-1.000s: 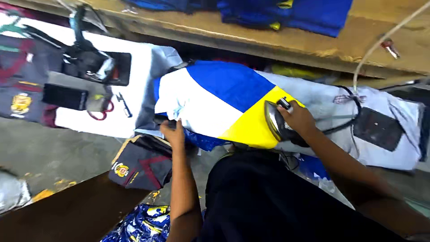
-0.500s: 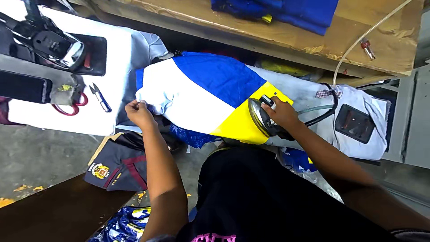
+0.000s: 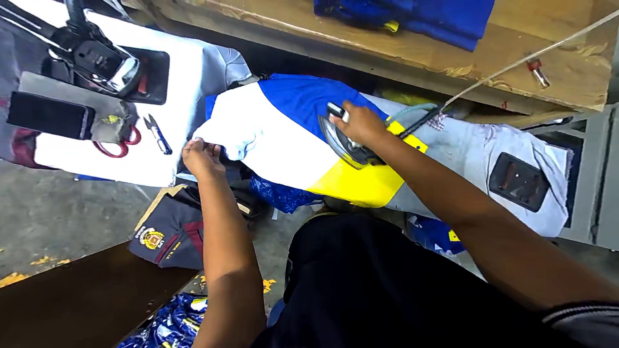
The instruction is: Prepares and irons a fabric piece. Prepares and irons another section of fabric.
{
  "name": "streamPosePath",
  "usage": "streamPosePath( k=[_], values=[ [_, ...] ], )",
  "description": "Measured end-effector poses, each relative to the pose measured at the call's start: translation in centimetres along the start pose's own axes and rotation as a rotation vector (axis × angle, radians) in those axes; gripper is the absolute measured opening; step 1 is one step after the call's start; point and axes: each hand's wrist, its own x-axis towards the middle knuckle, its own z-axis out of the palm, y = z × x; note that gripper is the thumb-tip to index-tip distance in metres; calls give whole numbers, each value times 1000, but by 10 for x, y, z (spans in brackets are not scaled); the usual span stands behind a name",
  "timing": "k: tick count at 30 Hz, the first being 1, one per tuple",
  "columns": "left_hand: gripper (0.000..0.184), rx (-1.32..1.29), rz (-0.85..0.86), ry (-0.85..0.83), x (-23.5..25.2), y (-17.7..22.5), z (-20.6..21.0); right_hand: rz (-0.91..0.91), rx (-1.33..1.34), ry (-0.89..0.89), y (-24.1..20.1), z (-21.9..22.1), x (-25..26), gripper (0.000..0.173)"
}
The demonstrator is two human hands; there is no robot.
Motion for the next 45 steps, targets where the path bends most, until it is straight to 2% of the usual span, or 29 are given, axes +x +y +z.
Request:
streamPosePath(
  k=[6,9,11,13,14,16,19,21,25,28,32,37,41,45],
  values=[
    [22,-183,-215,20,0,12,3,-98,-107,-63,58,21,-66,54],
    [28,-198,-236,42,-2,14,3,-131,-124,-36,45,22,-58,54],
    [41,54,-60,60,-6,11,4,-133,-104,-10,21,21,-41,53],
    [57,428,288,30,-11,11,1,-127,-88,5,-5,21,-22,53],
    [60,623,452,-38,-16,17,3,-127,-86,6,-15,21,-16,53],
    [54,912,655,-246,-22,27,24,-135,-89,-9,-26,20,-10,54],
    [46,1208,788,-646,2,13,68,-180,-101,-10,-14,22,-19,53],
    [48,1396,756,-758,30,2,83,-194,-119,1,1,26,-31,53],
    [50,1497,679,-762,64,-2,80,-199,-134,34,3,30,-34,54],
    [50,1470,685,-760,67,-4,78,-211,-110,46,-30,27,-8,52],
    [49,1459,678,-759,66,-1,79,-110,-70,-30,-105,9,49,56],
    [50,1492,658,-760,63,6,79,-54,67,71,-160,-7,120,56],
    [50,1499,647,-759,64,5,78,3,131,113,-162,-17,139,56],
    [50,1486,638,-750,66,3,78,36,88,102,-129,-12,105,58]
  ],
)
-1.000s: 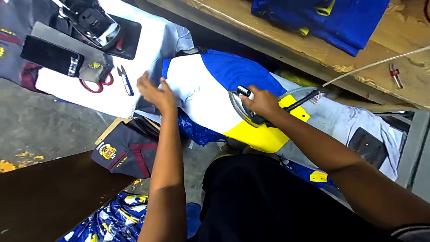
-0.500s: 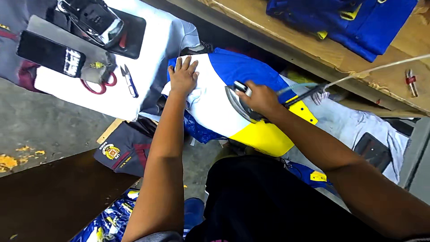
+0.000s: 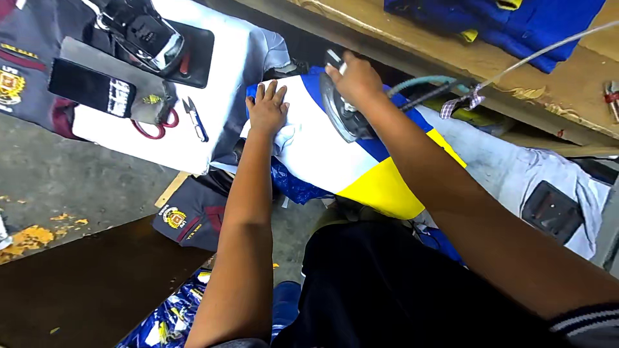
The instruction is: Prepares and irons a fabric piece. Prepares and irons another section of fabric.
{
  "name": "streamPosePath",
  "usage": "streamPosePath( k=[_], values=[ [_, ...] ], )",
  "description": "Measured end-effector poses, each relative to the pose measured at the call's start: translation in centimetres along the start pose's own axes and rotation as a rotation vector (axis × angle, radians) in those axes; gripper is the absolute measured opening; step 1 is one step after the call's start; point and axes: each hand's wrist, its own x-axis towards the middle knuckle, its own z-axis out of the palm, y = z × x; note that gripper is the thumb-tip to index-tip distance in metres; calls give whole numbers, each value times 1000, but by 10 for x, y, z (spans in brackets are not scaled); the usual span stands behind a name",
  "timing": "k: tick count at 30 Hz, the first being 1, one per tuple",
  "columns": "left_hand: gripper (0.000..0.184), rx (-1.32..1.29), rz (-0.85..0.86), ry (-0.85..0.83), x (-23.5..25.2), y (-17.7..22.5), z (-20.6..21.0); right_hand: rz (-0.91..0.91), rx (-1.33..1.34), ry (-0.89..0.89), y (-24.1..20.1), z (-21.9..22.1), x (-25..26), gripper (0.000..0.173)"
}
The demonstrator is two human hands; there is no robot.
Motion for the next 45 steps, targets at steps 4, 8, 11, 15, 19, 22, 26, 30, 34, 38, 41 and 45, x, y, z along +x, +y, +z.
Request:
streamPosePath(
  k=[4,8,11,15,19,22,26,30,34,38,41,45],
  values=[
    [51,-6,2,7,1,-1,4,121,-8,40,48,-5,-32,60],
    [49,-26,7,-6,1,1,-2,121,-37,43,51,-4,-33,60],
    [50,-32,12,-19,1,1,-5,36,-48,1,23,1,-22,59],
    [62,-137,-137,55,-18,5,-19,-69,-6,-33,-27,14,4,59],
    [79,-371,-479,142,-80,11,-32,-186,-10,-84,-55,25,6,57],
    [89,-615,-636,144,-111,3,-10,-178,-43,-118,-51,29,-16,59],
    [62,-753,-650,236,-114,-6,15,-162,-117,-203,-23,34,-67,59],
    [36,-714,-622,363,-105,-13,8,-275,-204,-280,11,42,-110,54],
    [34,-764,-596,456,-99,-24,1,-278,-232,-290,13,45,-116,52],
    [35,-827,-595,482,-86,-27,2,-286,-214,-300,3,44,-114,52],
    [35,-877,-604,489,-82,-27,2,-348,-238,-354,18,40,-121,50],
    [35,-1013,-595,484,-87,-32,2,-253,-200,-364,73,19,-148,52]
  ],
)
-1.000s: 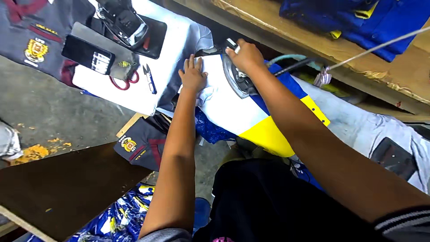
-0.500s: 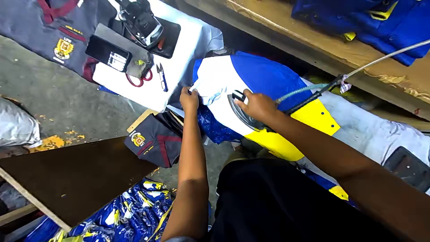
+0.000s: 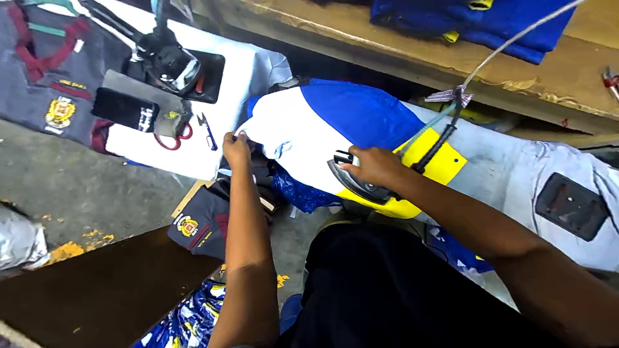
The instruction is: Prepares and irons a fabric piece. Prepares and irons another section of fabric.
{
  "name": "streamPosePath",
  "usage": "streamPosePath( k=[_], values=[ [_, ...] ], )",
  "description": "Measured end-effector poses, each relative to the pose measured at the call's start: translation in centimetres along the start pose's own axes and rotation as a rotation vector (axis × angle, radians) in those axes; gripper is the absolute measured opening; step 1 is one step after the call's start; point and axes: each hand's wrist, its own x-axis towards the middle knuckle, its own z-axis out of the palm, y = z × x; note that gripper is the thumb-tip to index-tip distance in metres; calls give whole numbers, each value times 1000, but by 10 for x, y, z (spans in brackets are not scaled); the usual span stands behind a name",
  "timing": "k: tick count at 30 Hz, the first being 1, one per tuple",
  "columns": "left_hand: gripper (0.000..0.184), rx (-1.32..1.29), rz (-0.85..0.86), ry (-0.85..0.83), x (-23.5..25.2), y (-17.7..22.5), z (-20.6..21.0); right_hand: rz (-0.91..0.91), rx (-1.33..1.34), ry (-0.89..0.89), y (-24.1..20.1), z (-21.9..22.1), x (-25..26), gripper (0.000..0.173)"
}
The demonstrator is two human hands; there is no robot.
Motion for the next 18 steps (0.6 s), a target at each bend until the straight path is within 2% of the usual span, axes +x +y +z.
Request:
streamPosePath(
  k=[4,8,10,12,14,18],
  values=[
    [44,-42,41,-31,-5,-11,-7,237,168,157,75,12,-61,53],
    [71,226,293,-44,-31,-8,-13,505,271,339,126,33,-91,54],
    [76,407,408,-116,-44,-9,-6,592,276,393,131,31,-86,56],
    [71,559,458,-156,-46,-23,6,662,301,394,126,19,-69,60],
    [65,664,425,-149,-39,-38,16,685,326,418,121,1,-45,63],
    [66,663,291,-139,-36,-42,19,689,381,481,117,-26,-3,62]
  ],
)
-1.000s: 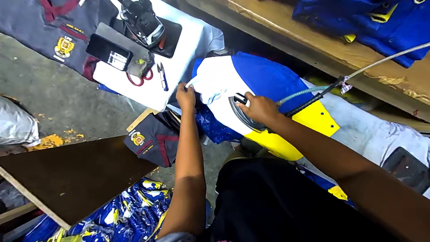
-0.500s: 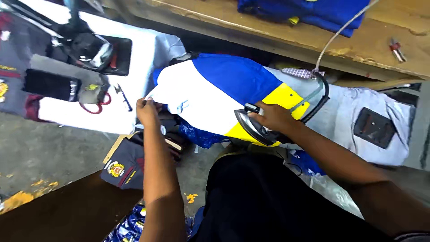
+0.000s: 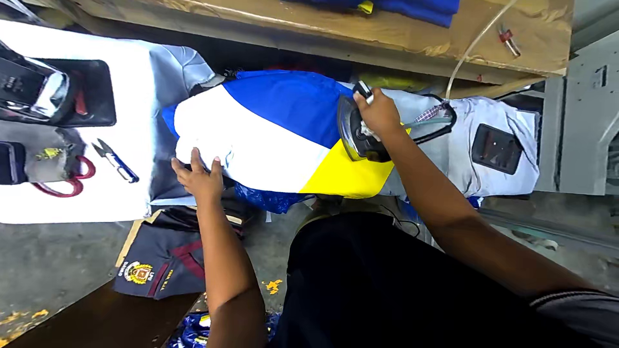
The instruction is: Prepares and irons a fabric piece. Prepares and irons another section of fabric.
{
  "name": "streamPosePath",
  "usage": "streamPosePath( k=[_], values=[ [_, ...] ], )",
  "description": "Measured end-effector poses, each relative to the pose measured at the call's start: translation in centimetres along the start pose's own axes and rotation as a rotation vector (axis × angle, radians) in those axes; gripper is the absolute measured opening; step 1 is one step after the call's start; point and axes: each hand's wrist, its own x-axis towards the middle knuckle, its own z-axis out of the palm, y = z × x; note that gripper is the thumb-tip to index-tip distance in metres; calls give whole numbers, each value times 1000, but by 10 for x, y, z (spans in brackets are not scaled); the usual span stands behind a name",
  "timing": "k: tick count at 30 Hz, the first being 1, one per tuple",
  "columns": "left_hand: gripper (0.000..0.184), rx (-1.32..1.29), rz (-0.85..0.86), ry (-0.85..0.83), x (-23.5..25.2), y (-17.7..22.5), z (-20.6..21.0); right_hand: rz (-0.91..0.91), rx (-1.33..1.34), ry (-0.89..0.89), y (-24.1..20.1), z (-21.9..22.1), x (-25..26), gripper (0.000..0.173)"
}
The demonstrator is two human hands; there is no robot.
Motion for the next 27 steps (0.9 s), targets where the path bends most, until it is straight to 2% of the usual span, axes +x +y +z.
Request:
streamPosePath(
  k=[8,12,15,21,27],
  values=[
    [68,-29,-78,-48,3,-1,-5,87,8,12,28,3,-27,60],
    [71,-98,-87,-47,3,0,0,121,66,41,1,-1,-7,60],
    [73,-164,-106,-116,1,1,-2,113,96,31,-19,-3,4,60],
    [75,-246,-103,-159,-1,2,-1,120,66,21,-2,-3,-9,62],
    [74,-266,-102,-149,-4,5,0,152,151,49,-28,0,8,62]
  ],
)
